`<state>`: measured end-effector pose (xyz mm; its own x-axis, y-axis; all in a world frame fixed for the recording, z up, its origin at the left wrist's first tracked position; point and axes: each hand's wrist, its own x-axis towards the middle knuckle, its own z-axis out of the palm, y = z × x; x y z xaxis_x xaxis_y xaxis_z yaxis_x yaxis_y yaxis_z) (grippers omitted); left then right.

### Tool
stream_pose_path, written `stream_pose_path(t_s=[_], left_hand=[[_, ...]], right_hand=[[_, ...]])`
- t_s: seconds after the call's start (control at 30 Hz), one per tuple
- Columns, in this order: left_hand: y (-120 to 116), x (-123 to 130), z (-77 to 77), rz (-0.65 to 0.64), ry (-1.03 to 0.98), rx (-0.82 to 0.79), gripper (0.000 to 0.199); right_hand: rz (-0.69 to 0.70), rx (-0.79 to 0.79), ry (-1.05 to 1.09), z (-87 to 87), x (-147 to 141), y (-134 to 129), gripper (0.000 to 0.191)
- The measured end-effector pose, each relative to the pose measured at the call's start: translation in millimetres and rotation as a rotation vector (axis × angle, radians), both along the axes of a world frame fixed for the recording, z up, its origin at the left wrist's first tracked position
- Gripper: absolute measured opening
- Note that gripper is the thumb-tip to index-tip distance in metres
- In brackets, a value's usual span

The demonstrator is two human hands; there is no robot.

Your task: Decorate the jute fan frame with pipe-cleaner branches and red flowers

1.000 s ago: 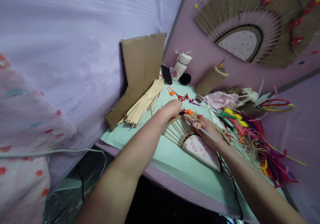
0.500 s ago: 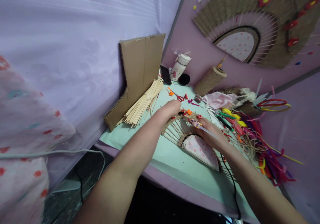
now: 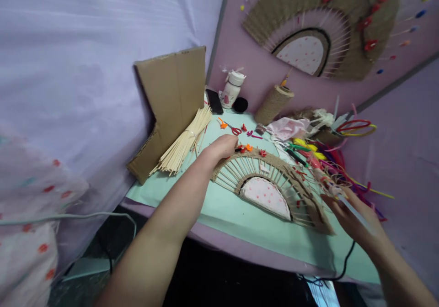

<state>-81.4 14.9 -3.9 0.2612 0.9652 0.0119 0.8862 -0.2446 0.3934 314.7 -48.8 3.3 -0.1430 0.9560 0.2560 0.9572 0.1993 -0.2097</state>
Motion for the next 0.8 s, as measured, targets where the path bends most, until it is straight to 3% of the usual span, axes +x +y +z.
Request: stream_pose_path(t_s=[0.13, 0.27, 0.4, 0.53, 0.67, 0.73, 0.8], left_hand=[[1.9, 1.8, 1.4, -0.018, -0.055, 0.046, 0.027], [2.4, 2.5, 1.2, -0.004, -0.103, 0.118, 0.020], [4.5, 3.4, -5.0, -0.011, -0.093, 0.136, 0.016], [7.3, 8.1, -10.0, 0.016, -0.038, 0.159, 0.017], [8.3, 13.5, -11.8, 0.053, -0.011, 0.165, 0.018], [8.3, 15.3, -12.2, 0.057, 0.005, 0.155, 0.019], [8.3, 16.9, -12.5, 0.066, 0.037, 0.152, 0.019]], right_hand=[[-0.214, -0.188, 0.016, -6.6, 48.8, -17.6, 0.020], [-0.225, -0.212, -0.026, -30.0, 73.7, -24.3, 0.014], [-0.281, -0.122, -0.165, -52.7, 79.4, -22.3, 0.034], [-0.306, -0.106, -0.225, -64.1, 78.7, -19.5, 0.048], [-0.389, -0.199, -0.306, -59.1, 81.9, -24.1, 0.068], [-0.469, -0.228, -0.346, -47.4, 80.6, -29.0, 0.077], [-0.481, -0.153, -0.369, -29.1, 71.5, -33.4, 0.078]])
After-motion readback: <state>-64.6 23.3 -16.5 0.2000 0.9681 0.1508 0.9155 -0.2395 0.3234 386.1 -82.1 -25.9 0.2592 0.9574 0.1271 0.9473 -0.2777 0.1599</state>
